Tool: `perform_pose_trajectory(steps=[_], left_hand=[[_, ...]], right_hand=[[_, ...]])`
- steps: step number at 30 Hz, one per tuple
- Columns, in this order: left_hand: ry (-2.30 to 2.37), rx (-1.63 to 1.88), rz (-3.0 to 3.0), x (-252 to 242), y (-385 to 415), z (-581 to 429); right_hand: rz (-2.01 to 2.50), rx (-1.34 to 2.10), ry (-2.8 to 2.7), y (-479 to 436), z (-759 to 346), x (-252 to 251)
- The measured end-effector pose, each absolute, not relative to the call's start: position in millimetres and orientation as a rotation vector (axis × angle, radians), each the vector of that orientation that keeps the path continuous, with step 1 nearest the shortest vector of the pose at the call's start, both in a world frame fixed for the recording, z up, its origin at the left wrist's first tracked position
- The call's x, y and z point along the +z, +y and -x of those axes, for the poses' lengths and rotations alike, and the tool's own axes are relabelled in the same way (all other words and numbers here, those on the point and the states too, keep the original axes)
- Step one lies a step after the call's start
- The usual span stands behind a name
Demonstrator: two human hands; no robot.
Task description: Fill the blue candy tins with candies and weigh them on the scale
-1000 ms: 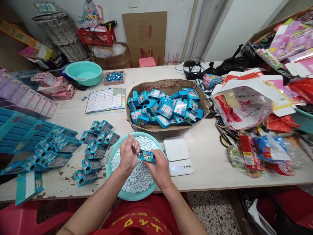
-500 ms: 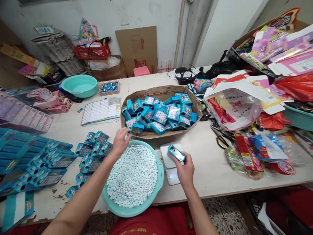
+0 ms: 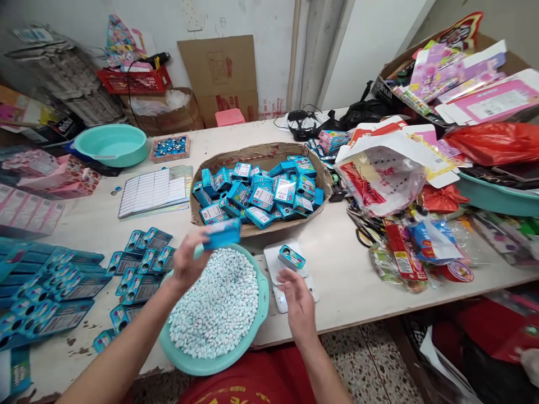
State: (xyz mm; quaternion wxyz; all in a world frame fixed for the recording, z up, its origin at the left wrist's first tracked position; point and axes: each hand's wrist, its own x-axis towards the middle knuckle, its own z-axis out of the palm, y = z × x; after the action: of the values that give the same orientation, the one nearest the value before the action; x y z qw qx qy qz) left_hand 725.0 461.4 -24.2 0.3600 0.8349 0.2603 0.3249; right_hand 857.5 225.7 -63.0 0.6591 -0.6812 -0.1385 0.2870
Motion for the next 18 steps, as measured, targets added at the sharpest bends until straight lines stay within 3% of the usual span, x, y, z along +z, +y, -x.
perform_pose_trajectory(steps=[2, 4, 7, 11, 14, 18], left_hand=[[0.389, 0.59, -2.079, -22, 425, -706], [0.149, 0.319, -2.054, -27, 397, -691], [0.188, 0.395, -2.129, -51, 384, -672], [0.828, 0.63, -2.27, -94, 406, -648], [1.215, 0.456, -2.292, -118, 424, -642], [1.316, 0.178, -2.347, -127, 425, -660]], right_hand=[[1.242, 1.112, -0.239, 237, -849, -52], [1.084, 1.312, -0.197, 248, -846, -46], [1.115, 1.264, -0.221, 254, -847, -47], [1.252, 1.117, -0.324, 243, -851, -53], [1.302, 1.069, -0.354, 232, -847, -55], [1.27, 1.001, -0.247, 220, -842, -58]])
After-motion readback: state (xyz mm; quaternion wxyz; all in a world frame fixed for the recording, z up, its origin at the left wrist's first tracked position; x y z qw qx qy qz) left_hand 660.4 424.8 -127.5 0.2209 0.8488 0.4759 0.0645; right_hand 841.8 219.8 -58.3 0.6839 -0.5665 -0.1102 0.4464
